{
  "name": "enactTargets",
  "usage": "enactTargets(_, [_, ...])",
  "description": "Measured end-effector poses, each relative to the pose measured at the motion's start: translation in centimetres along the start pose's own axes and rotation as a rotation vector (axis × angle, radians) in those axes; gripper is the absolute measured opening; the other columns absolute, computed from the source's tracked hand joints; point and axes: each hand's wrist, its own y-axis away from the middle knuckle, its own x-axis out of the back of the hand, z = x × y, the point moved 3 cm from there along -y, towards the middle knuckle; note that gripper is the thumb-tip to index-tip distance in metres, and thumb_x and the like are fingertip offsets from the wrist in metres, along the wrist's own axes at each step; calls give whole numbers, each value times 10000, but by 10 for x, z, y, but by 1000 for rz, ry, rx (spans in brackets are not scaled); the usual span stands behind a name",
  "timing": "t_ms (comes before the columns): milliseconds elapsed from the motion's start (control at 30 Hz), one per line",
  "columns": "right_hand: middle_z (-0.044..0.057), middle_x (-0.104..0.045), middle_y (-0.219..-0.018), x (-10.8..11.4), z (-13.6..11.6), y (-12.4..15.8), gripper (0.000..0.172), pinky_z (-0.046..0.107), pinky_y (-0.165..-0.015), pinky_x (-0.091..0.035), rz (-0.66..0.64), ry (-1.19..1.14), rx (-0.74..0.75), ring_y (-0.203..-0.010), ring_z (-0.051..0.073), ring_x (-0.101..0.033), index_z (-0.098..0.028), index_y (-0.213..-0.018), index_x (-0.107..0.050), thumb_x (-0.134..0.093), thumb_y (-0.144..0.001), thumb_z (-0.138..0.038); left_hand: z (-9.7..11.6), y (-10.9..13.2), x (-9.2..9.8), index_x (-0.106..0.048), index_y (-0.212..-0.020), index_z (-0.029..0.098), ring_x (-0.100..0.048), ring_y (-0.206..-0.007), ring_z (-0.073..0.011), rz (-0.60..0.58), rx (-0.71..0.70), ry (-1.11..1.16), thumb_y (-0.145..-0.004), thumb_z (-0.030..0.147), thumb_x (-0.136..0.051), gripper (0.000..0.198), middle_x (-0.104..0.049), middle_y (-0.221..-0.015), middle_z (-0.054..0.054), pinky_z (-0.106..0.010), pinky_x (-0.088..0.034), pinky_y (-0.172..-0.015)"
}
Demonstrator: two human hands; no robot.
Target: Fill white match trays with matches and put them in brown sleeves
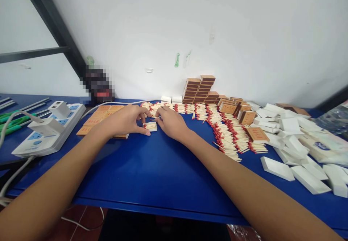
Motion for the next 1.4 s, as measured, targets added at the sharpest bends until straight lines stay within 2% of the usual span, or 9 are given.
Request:
enactTargets(200, [78, -657, -1105, 1, -1, 0, 103, 300, -778, -418, -29, 65, -10, -944, 197, -627, -183, -1041, -675, -572, -1031, -178, -1, 1, 0, -670, -1239, 192, -723, -876, -246, 7, 6, 25, -721, 447, -939, 637, -801, -954, -14, -315, -424, -708])
enactTargets(567, [142, -646, -1256, 9, -5, 7, 211, 337, -789, -451, -132, 241, -34, -1001, 242, -670, -158, -1160, -625, -456, -1112, -275, 1, 2, 2, -622, -1290, 183, -731, -922, -280, 3, -8, 36, -730, 465, -920, 694, -802, -964, -37, -330, -436, -739])
enactTargets(1000, [122, -670, -1203, 16, -5, 15, 171, 336, -825, -481, -234, 197, -20, -1020, 245, -682, -179, -1116, -638, -513, -1095, -293, 2, 3, 2, -611, -1366, 176, -734, -928, -281, -15, 5, 38, -738, 467, -911, 755, -803, -965, -43, -322, -436, -743])
enactTargets(1100, [149, -673, -1222, 17, -6, 15, 194, 346, -822, -485, -265, 244, -28, -1039, 263, -691, -160, -1133, -635, -489, -1104, -284, 2, 3, 1, -597, -1400, 175, -736, -937, -279, -6, 2, 39, -738, 463, -913, 788, -806, -977, -45, -318, -438, -751])
enactTargets(1267, [171, -660, -1236, 25, -3, 14, 221, 348, -793, -473, -236, 324, -54, -1049, 283, -693, -145, -1164, -616, -445, -1116, -276, 2, 2, 1, -557, -1477, 172, -731, -939, -279, 12, -26, 28, -743, 475, -909, 869, -810, -992, -47, -319, -436, -750])
enactTargets(1400, [153, -667, -1203, 27, 1, 14, 162, 328, -767, -456, -249, 291, -46, -1015, 259, -687, -156, -1119, -612, -473, -1101, -237, 2, 2, 0, -554, -1488, 185, -731, -936, -279, 13, -35, 19, -754, 488, -896, 864, -811, -991, -40, -323, -434, -745])
